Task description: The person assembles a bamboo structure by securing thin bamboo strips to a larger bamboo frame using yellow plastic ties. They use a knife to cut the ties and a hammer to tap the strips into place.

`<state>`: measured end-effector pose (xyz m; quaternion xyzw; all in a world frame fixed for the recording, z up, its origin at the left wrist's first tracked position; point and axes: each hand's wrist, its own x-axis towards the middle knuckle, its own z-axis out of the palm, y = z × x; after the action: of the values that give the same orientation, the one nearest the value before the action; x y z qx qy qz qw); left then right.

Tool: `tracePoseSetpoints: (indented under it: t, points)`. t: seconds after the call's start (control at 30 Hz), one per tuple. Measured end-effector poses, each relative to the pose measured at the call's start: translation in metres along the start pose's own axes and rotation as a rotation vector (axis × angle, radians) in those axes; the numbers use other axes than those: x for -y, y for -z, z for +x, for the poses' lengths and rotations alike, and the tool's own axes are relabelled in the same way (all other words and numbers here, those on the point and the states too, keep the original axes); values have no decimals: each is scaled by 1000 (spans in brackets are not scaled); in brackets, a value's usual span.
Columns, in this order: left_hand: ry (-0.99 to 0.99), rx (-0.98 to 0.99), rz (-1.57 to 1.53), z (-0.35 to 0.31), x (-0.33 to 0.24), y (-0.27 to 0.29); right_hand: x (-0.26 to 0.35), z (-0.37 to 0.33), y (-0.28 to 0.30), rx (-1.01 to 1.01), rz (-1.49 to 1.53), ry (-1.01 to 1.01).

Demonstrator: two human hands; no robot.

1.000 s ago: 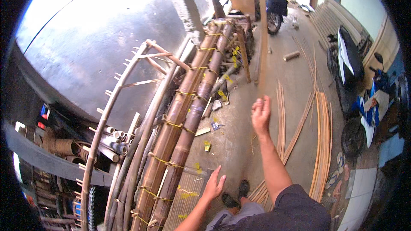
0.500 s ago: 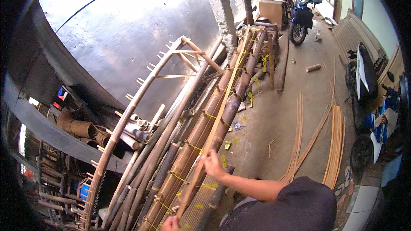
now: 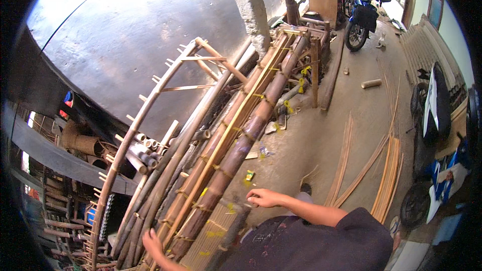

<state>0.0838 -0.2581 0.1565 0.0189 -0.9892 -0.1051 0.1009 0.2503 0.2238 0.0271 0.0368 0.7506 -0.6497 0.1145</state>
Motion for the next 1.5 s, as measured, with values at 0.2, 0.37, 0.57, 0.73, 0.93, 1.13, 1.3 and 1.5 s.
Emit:
tracePoseSetpoints:
  t: [0.2, 0.37, 0.57, 0.73, 0.93, 1.13, 1.3, 1.5]
  points:
    - [-319, 273, -357, 35, -357, -75, -21, -62, 173, -113, -16, -140]
    - [-638, 341, -572, 51, -593, -119, -17, -69, 293, -314, 32, -142]
    - [-766, 358, -578, 95, -778, -200, -53, -29, 385, -428, 197, -138]
    - [-726, 440, -315, 146, -865, -259, -50, -9, 460, -277, 82, -285]
    - [-684, 430, -457, 153, -902, -281, -58, 15, 565, -365, 102, -324]
    - [-732, 343, -520, 139, -948, -296, -65, 82, 631, -287, 125, -200]
    - [-627, 388, -430, 134, -960, -301, -36, 121, 674, -82, -74, -68]
    - [-504, 378, -383, 126, -970, -309, -33, 149, 709, 49, 306, -254]
